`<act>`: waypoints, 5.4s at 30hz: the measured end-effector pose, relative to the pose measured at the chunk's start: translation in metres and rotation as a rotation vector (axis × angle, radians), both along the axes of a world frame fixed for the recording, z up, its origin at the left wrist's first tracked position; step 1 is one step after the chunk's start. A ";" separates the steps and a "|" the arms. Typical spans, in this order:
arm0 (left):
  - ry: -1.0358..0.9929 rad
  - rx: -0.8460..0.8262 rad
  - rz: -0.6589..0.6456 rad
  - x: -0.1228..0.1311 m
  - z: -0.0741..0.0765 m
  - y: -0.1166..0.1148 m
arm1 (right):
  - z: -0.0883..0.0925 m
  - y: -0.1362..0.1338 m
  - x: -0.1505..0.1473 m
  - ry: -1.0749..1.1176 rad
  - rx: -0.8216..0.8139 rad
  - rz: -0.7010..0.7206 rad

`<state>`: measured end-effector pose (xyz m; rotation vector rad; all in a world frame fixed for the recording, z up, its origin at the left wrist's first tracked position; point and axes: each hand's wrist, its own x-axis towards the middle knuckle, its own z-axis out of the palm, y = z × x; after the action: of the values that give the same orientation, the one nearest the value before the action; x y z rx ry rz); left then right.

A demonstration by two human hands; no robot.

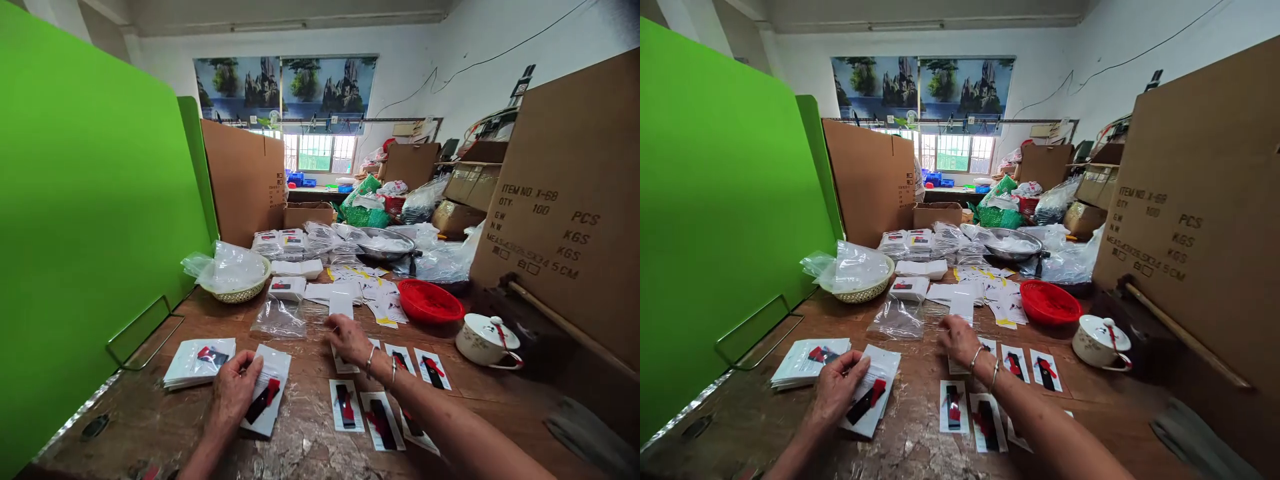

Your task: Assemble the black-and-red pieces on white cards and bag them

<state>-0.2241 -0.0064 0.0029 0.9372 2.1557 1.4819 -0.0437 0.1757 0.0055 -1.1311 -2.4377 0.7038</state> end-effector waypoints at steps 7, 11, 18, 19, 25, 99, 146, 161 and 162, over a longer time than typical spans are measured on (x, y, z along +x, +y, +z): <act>0.419 -0.208 0.078 -0.020 -0.026 0.022 | -0.042 0.091 -0.002 -0.079 0.036 -0.430; 0.601 -0.206 0.034 -0.016 -0.041 0.022 | -0.056 0.094 -0.005 -0.057 0.004 -0.495; 0.813 -0.148 -0.006 -0.002 -0.038 0.018 | -0.047 0.077 -0.001 -0.228 0.228 -0.182; 0.823 -0.136 -0.003 0.000 -0.036 0.016 | -0.046 0.076 -0.001 -0.248 0.230 -0.149; 0.720 0.054 0.009 0.014 -0.032 0.013 | -0.036 0.075 -0.003 -0.202 0.255 -0.118; 0.222 0.097 0.032 0.090 -0.011 -0.025 | -0.007 -0.155 0.015 0.566 0.272 0.081; -1.188 0.635 -0.069 0.132 0.009 -0.013 | -0.019 -0.154 0.023 1.088 -0.819 -0.177; -1.409 0.562 -0.175 0.140 0.013 -0.026 | -0.024 -0.150 0.012 0.908 -0.143 -0.268; -1.408 0.550 -0.167 0.138 0.012 -0.025 | -0.027 -0.150 0.011 0.902 -0.178 -0.257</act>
<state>-0.0862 -0.0319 0.0146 0.0197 0.6602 1.8000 -0.0327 0.0261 -0.0214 -0.8818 -1.4723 1.0661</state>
